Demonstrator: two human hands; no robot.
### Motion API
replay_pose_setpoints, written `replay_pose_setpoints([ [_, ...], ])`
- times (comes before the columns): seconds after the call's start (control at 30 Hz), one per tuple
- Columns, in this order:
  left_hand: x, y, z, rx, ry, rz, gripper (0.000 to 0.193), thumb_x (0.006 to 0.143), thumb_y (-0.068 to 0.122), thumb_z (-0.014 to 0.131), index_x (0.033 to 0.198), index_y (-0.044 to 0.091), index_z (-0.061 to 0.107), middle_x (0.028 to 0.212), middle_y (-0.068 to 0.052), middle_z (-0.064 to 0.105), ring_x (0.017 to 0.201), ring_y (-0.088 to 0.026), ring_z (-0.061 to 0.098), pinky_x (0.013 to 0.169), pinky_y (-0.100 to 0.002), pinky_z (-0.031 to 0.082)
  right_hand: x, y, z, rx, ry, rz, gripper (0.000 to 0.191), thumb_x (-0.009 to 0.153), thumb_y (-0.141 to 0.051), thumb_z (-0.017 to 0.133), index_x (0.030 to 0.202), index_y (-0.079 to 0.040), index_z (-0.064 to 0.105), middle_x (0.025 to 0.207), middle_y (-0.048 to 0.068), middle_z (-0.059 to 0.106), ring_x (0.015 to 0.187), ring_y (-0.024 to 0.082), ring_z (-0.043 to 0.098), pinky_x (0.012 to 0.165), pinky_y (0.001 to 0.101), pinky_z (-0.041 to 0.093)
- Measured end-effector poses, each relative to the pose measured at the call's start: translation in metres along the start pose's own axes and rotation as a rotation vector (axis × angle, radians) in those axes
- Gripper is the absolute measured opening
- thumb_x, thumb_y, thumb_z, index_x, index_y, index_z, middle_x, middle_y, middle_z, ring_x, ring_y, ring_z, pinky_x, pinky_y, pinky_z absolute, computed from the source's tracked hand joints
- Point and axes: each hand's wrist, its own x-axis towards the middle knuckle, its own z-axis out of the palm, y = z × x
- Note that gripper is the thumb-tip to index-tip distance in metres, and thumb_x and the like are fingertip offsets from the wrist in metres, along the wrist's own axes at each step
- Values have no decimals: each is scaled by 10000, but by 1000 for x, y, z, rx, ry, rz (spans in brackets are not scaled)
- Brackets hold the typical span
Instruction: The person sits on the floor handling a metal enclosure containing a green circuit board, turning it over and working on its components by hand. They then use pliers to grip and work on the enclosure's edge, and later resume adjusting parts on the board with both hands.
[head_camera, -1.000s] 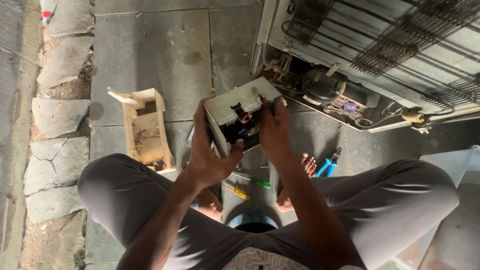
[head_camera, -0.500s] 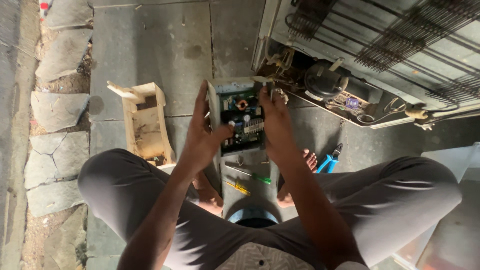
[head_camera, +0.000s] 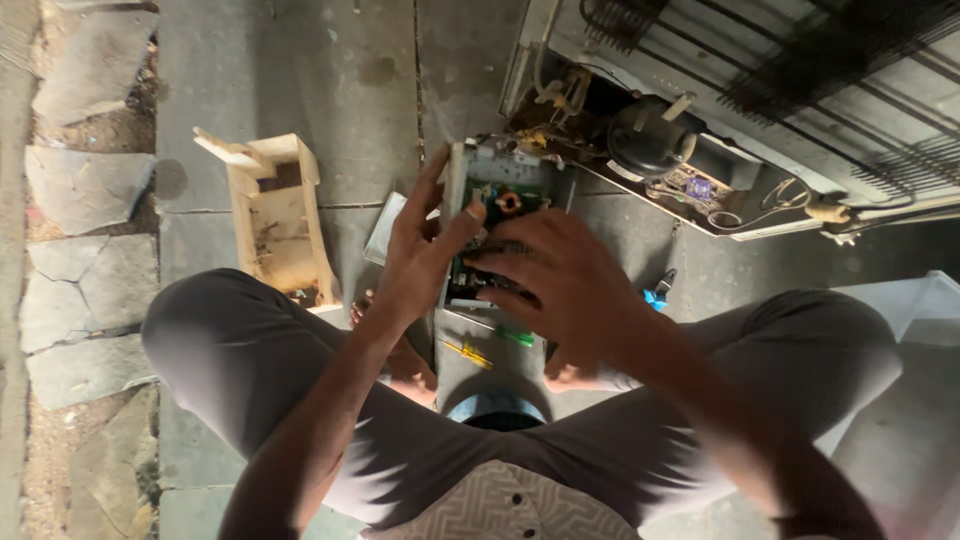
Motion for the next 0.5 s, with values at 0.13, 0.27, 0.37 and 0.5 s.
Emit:
replay_pose_setpoints([
  [0.13, -9, 1, 10, 2, -64, -72, 827, 964, 216, 694, 1642, 65, 244, 1382, -151, 602, 1154, -193, 638, 955, -314, 547, -6, 1, 14, -74, 32, 13, 330, 853, -284, 790, 1125, -100, 752, 1105, 70, 648, 1051, 301, 564, 873, 451, 463],
  [0.27, -14, -5, 17, 1, -123, -48, 820, 1003, 226, 700, 1656, 65, 230, 1438, -152, 571, 1222, -194, 616, 1012, -321, 535, -19, 6, 32, -167, 117, -18, 254, 873, -255, 806, 1087, -128, 757, 1018, 25, 620, 933, 273, 526, 794, 423, 437],
  [0.37, -12, -10, 21, 31, -132, -17, 813, 1017, 247, 718, 1655, 72, 246, 1447, -162, 561, 1258, -203, 597, 1042, -331, 522, -26, 11, 38, -185, 133, -11, 240, 847, -227, 820, 1065, -141, 768, 965, 14, 607, 877, 263, 517, 727, 416, 405],
  [0.5, -10, -9, 25, 15, -115, -150, 830, 959, 304, 718, 1625, 119, 259, 1414, -148, 572, 1163, -221, 631, 955, -343, 547, -28, 12, 41, -189, 207, 5, 220, 850, -178, 836, 1053, -137, 762, 940, 5, 619, 837, 254, 519, 706, 405, 401],
])
